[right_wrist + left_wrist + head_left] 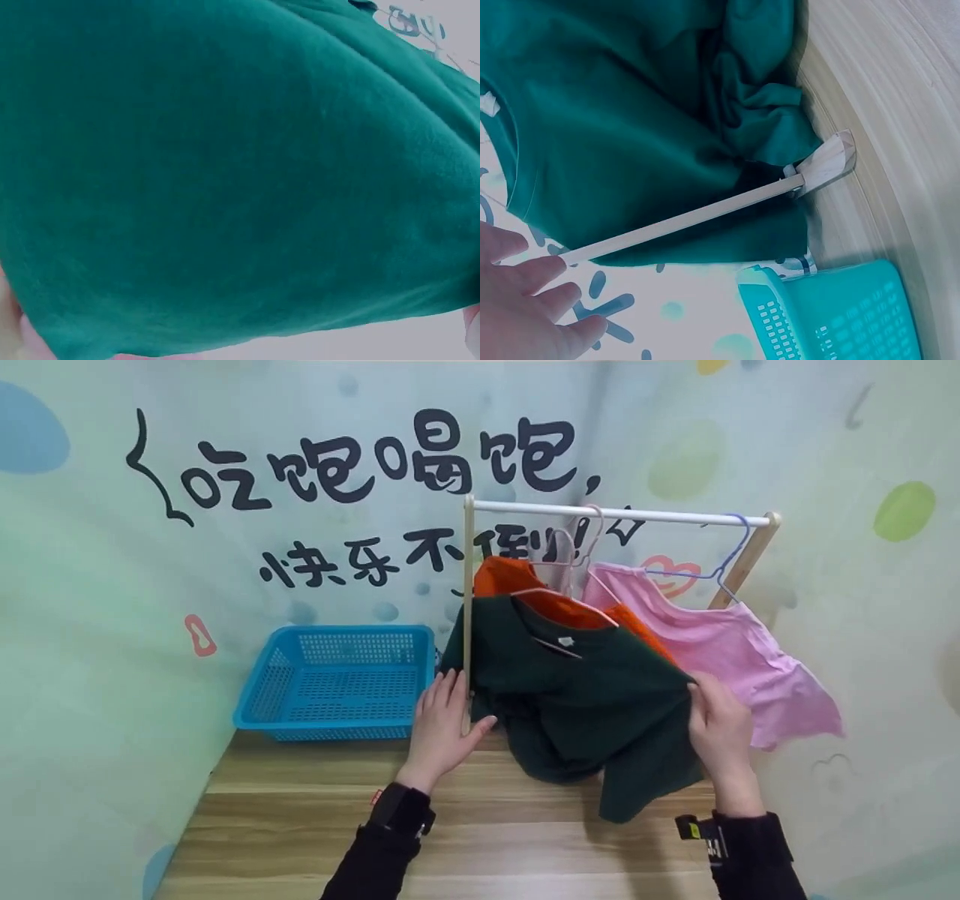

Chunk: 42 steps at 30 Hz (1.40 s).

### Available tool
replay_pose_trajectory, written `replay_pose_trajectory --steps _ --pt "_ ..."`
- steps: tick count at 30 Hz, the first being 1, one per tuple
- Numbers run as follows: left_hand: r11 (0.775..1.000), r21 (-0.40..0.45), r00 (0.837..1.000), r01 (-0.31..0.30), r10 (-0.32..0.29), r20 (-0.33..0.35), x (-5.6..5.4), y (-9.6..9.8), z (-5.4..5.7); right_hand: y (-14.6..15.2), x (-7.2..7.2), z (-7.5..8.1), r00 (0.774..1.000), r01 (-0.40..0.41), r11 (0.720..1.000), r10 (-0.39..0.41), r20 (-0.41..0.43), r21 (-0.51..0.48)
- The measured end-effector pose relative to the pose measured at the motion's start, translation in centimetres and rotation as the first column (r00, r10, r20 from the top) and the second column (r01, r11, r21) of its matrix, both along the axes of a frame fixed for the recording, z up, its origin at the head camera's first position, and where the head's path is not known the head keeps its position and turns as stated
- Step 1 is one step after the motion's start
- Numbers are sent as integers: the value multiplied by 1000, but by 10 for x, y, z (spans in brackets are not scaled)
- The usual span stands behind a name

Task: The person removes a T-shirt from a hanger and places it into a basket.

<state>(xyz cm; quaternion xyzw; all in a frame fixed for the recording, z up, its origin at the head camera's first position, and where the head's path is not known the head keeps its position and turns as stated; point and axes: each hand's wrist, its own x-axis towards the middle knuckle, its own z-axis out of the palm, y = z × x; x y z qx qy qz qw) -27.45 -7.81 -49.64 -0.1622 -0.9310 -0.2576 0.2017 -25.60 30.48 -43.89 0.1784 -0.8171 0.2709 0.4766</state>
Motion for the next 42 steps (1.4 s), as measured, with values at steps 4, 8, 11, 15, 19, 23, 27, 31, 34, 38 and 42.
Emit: replay_pose_trajectory --steps 4,8,11,15,19,23,27,31,34,38,42 --pt "1000 8 1000 1 -1 -5 0 2 -1 13 5 -12 1000 -28 999 29 11 -24" --pt "1000 12 1000 0 0 -3 0 3 -2 26 6 -21 999 -44 999 44 -13 -24" --pt "1000 17 1000 1 -1 -8 0 5 -3 34 6 -24 998 -63 998 62 -33 -24" --pt "1000 21 1000 10 -9 -19 0 6 -3 42 3 -26 992 -121 992 120 -44 -34" --pt "999 28 1000 22 -22 -18 0 8 1 46 2 -25 975 -213 976 209 -81 -39" --pt "998 38 999 41 -40 -34 1 12 12 47 2 -19 952 -282 959 277 -127 -18" --pt "998 40 997 52 -49 -58 2 17 25 42 7 -10 945 -296 955 292 -148 -5" --pt "996 52 992 71 -65 -108 3 23 38 31 12 3 923 -352 936 345 -172 -13" --pt "994 59 985 87 -77 -153 3 26 46 24 12 9 899 -402 916 393 -192 -8" --pt "986 99 965 137 -110 -238 5 30 54 17 8 9 885 -432 902 426 -190 12" --pt "959 144 924 246 -187 -334 11 37 65 8 4 8 867 -473 881 470 -168 23"
